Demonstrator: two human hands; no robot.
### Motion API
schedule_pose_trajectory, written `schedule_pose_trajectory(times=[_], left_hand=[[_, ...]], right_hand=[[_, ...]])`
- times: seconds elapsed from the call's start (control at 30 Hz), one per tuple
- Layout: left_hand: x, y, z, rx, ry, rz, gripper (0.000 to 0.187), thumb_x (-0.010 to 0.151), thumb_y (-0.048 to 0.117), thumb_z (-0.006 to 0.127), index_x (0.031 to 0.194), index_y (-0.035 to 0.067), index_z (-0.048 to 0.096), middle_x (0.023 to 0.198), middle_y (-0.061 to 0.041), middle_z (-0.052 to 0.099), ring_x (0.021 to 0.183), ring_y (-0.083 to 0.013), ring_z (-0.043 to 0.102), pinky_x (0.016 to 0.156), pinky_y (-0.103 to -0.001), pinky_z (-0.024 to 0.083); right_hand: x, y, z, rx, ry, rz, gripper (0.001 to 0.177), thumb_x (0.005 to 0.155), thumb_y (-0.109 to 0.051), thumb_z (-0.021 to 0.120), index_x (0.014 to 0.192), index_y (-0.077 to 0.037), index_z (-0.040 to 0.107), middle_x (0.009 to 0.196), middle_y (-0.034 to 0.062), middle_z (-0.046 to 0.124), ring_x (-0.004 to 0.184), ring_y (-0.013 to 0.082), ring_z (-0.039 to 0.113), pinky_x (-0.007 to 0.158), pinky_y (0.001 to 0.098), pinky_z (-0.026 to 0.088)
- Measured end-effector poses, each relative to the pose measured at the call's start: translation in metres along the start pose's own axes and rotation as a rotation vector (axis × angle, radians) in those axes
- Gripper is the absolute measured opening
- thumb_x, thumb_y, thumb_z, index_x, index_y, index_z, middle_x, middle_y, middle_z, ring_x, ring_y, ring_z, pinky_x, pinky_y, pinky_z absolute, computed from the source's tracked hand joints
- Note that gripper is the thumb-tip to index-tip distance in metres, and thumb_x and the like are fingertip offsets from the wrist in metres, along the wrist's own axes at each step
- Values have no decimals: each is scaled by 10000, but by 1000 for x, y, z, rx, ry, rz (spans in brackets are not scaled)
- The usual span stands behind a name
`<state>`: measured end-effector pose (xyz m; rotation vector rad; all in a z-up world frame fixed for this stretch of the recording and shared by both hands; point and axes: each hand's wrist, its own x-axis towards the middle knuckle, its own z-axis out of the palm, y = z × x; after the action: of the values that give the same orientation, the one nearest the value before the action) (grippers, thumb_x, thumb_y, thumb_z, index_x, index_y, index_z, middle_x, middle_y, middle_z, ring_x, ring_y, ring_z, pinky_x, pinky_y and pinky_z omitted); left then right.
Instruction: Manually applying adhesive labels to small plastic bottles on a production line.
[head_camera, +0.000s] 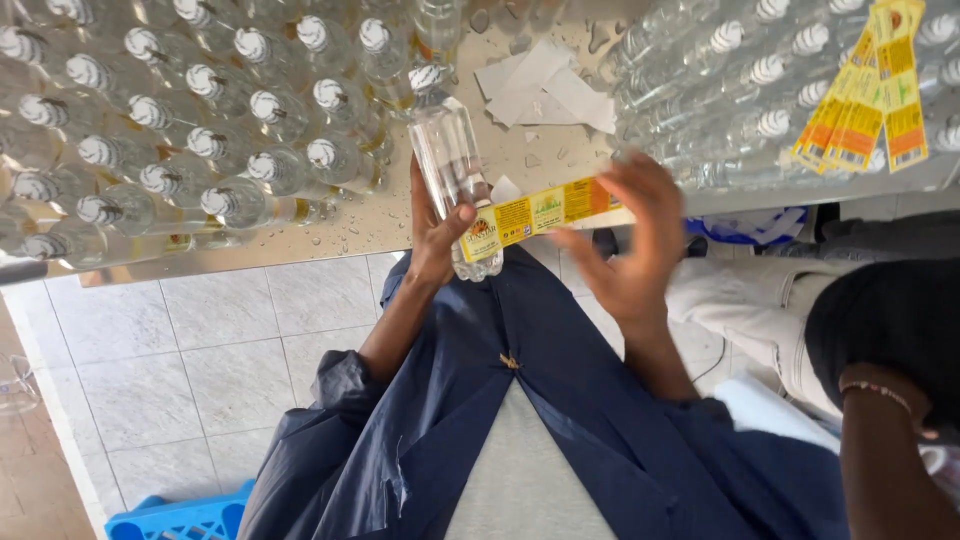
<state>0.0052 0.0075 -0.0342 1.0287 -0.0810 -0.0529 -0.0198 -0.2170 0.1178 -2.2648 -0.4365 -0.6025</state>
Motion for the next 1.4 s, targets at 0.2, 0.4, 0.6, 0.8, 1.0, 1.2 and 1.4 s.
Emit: schedule_pose_trajectory(times=[0.2,0.4,0.6,0.8,1.0,1.2,1.4], left_hand=[[1,12,7,-122,-59,-36,1121,897,454,901,1703,150,184,1328,-197,637,1180,-321,720,1079,-602,602],[4,11,14,-128,-178,-23,999,1012,458,749,1691,81,121,1479,-364,565,1308,-461,652,1065,-737,554],[9,1,16,104,-50,107,849,1002,420,779,1584,16,310,1357,-342,639,1178,-393,712,1038,-680,590],[11,28,42,74,192,14,729,1109,579,626,1566,51,419,1372,-222,703,1170,-265,720,1009,-544,616],[9,10,11,-47,316,-99,657,1082,595,566,1500,95,483,1307,-183,757,1067,-224,789,949,-446,675],[2,30,7,25,256,-46,689,1063,485,698,1497,11,449,1292,-292,712,1107,-353,762,951,-581,660],[-4,52,5,242,354,-35,855,933,451,882,1452,-54,427,1225,-320,722,1102,-437,763,960,-647,639]], right_hand=[[-118,40,76,673,-132,873,327,1044,-241,733,1215,38,729,872,251,784,939,364,810,930,513,605],[-83,-1,133,1525,132,594,381,1145,-109,510,1424,148,539,1348,322,587,1332,349,591,1132,433,501],[-93,31,180,1520,477,412,874,844,-101,952,1553,87,477,1155,146,759,920,194,763,651,277,552],[-173,133,183,1113,407,623,586,908,-155,896,1382,-14,582,1117,130,754,896,197,748,690,315,578],[-149,183,171,799,370,954,345,1008,-364,871,1072,-77,690,882,70,711,641,118,679,526,246,519],[-52,221,135,407,525,716,419,1012,-385,902,1085,-6,740,808,112,723,526,182,714,471,262,564],[-27,261,161,-294,583,455,83,1009,-333,816,1034,-256,797,868,-73,741,723,145,770,653,308,616]])
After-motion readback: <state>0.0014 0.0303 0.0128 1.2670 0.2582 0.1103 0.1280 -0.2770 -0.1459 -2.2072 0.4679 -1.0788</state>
